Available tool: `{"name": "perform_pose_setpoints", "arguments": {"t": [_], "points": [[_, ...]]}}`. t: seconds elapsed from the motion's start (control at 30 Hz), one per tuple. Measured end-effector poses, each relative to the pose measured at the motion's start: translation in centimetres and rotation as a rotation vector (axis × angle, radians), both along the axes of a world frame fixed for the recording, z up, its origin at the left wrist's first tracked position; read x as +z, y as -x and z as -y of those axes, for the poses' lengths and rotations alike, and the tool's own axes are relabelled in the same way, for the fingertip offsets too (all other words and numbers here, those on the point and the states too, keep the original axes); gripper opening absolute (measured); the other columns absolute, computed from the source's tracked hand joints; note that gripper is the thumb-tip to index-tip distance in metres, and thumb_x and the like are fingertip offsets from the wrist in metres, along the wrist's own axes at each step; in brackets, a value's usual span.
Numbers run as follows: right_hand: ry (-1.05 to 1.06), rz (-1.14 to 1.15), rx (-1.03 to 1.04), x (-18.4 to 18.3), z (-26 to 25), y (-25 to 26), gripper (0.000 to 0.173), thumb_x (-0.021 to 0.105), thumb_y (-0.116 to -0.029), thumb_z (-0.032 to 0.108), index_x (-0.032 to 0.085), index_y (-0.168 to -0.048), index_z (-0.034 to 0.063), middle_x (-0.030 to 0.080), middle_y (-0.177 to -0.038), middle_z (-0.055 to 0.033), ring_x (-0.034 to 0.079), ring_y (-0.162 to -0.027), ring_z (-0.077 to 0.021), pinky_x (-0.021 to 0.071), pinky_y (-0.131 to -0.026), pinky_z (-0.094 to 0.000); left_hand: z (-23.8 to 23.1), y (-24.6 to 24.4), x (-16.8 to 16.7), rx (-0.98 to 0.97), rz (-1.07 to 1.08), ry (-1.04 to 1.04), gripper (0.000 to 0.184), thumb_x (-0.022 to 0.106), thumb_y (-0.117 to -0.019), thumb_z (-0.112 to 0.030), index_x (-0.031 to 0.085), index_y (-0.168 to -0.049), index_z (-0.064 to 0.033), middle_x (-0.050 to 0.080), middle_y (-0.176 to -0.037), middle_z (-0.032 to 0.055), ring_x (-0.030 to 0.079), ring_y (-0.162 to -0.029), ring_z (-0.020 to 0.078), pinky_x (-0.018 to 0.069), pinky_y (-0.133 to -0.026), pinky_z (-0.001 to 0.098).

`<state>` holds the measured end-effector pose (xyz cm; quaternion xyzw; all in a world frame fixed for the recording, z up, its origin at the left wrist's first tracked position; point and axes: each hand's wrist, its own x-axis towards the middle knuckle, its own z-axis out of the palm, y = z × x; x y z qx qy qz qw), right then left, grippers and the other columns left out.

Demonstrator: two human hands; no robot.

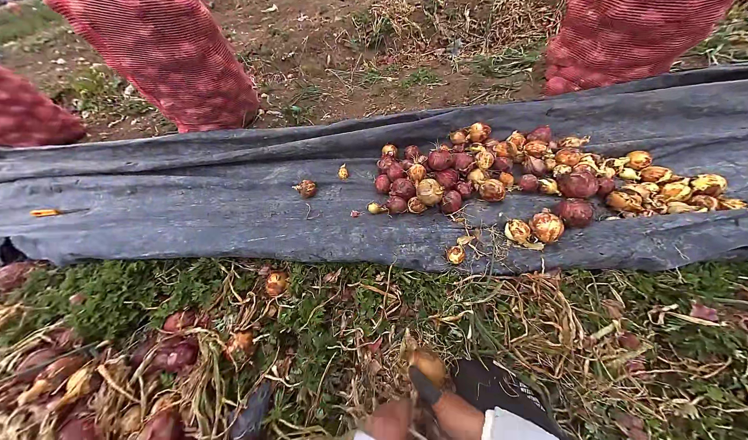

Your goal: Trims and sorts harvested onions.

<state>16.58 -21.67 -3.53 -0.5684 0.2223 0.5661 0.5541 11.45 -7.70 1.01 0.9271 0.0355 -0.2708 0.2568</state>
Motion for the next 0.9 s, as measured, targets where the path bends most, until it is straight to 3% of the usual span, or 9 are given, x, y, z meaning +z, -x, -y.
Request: {"name": "perform_pose_setpoints", "arguments": {"t": [0.13, 0.23, 0.33, 0.4, 0.5, 0.57, 0.67, 0.8, 0.9], "points": [[-0.049, 0.447, 0.108, 7.8, -2.3, -11.0, 0.042, 0.025, -0.1134, 0.038, 0.051, -0.099, 0.0086, 0.043, -0.065, 0.0017, 0.043, -0.05, -0.0098, 0.0411, -0.051, -0.026, -4.6, -13.2, 3.5, 0.28, 0.27, -0.126, 0.033, 0.053, -0.0982, -0.003, 0.066, -0.126, 0.0095, 0.068, -0.122, 0.0309, 0.066, -0.117, 0.0475, 0.0493, -0.103, 0.0598], [-0.123, 0.668, -0.033, 11.4, -2.4, -15.2, 0.04, 0.029, -0.1131, 0.03, 0.052, -0.09, 0.0087, 0.044, -0.061, 0.0026, 0.045, -0.048, -0.0076, 0.0417, -0.05, -0.0233, -8.0, -19.3, 4.6, 0.593, 0.081, -0.29, 0.043, 0.045, -0.1113, -0.025, 0.058, -0.14, 0.0049, 0.062, -0.136, 0.0306, 0.056, -0.133, 0.0456, 0.0381, -0.114, 0.0586], [-0.018, 0.684, -0.039, 7.7, 0.8, -16.3, 0.035, 0.035, -0.1115, 0.03, 0.057, -0.112, 0.0031, 0.05, -0.076, -0.0026, 0.049, -0.058, -0.0107, 0.0457, -0.057, -0.0273, -7.3, -17.9, 0.6, 0.319, -0.056, -0.234, 0.052, 0.059, -0.1047, -0.029, 0.055, -0.141, 0.0078, 0.057, -0.14, 0.0326, 0.054, -0.134, 0.0475, 0.039, -0.114, 0.0605], [0.129, 0.607, -0.009, 3.7, 3.9, -16.1, 0.03, 0.044, -0.1084, 0.022, 0.056, -0.127, 0.0013, 0.053, -0.085, -0.0067, 0.052, -0.063, -0.0141, 0.048, -0.061, -0.0321, -6.7, -16.0, -2.3, 0.139, -0.305, -0.193, 0.072, 0.074, -0.095, -0.04, 0.051, -0.146, 0.0051, 0.053, -0.146, 0.0314, 0.05, -0.139, 0.0451, 0.0363, -0.118, 0.0583], [0.336, 0.52, -0.109, -1.2, 9.4, -15.1, 0.023, 0.06, -0.1015, 0.019, 0.055, -0.116, 0.0013, 0.054, -0.082, -0.0074, 0.052, -0.06, -0.0153, 0.048, -0.058, -0.0335, -6.3, -14.4, -5.5, 0.084, -0.41, -0.116, 0.087, 0.087, -0.078, -0.051, 0.058, -0.143, 0.0, 0.056, -0.144, 0.0279, 0.052, -0.137, 0.0425, 0.0383, -0.117, 0.058], [0.449, 0.492, -0.256, -3.5, 12.8, -14.8, 0.028, 0.066, -0.0973, 0.015, 0.055, -0.118, -0.0007, 0.056, -0.082, -0.009, 0.053, -0.059, -0.0161, 0.048, -0.057, -0.0338, -5.0, -16.1, -6.2, 0.173, -0.271, -0.094, 0.079, 0.083, -0.083, -0.05, 0.061, -0.141, -0.0017, 0.052, -0.149, 0.0248, 0.048, -0.14, 0.042, 0.0359, -0.117, 0.0588], [0.549, 0.474, -0.449, -5.8, 16.2, -15.1, 0.043, 0.072, -0.0936, 0.014, 0.052, -0.128, -0.0022, 0.058, -0.084, -0.0108, 0.055, -0.06, -0.017, 0.0496, -0.057, -0.0343, -0.7, -19.8, -9.0, 0.474, -0.166, 0.144, 0.052, 0.068, -0.0995, -0.037, 0.063, -0.134, 0.0008, 0.066, -0.133, 0.0219, 0.063, -0.124, 0.0359, 0.0462, -0.109, 0.0533], [0.631, 0.458, -0.573, -7.9, 17.8, -15.9, 0.043, 0.07, -0.0918, 0.008, 0.052, -0.129, -0.0028, 0.059, -0.086, -0.0129, 0.056, -0.063, -0.0193, 0.0492, -0.058, -0.0373, 4.6, -24.5, -14.0, 1.127, -0.186, 0.723, 0.056, 0.059, -0.1059, -0.032, 0.044, -0.144, 0.0064, 0.06, -0.133, 0.0291, 0.063, -0.115, 0.0362, 0.0518, -0.093, 0.0506], [0.623, 0.446, -0.655, -8.6, 17.9, -16.0, 0.038, 0.069, -0.0922, 0.005, 0.052, -0.124, -0.003, 0.056, -0.082, -0.0104, 0.053, -0.059, -0.016, 0.0467, -0.054, -0.032, 5.5, -26.8, -15.9, 1.328, -0.166, 0.719, 0.058, 0.059, -0.1045, -0.042, 0.05, -0.14, 0.0025, 0.062, -0.112, 0.0219, 0.061, -0.086, 0.0256, 0.0501, -0.071, 0.0397]]}}
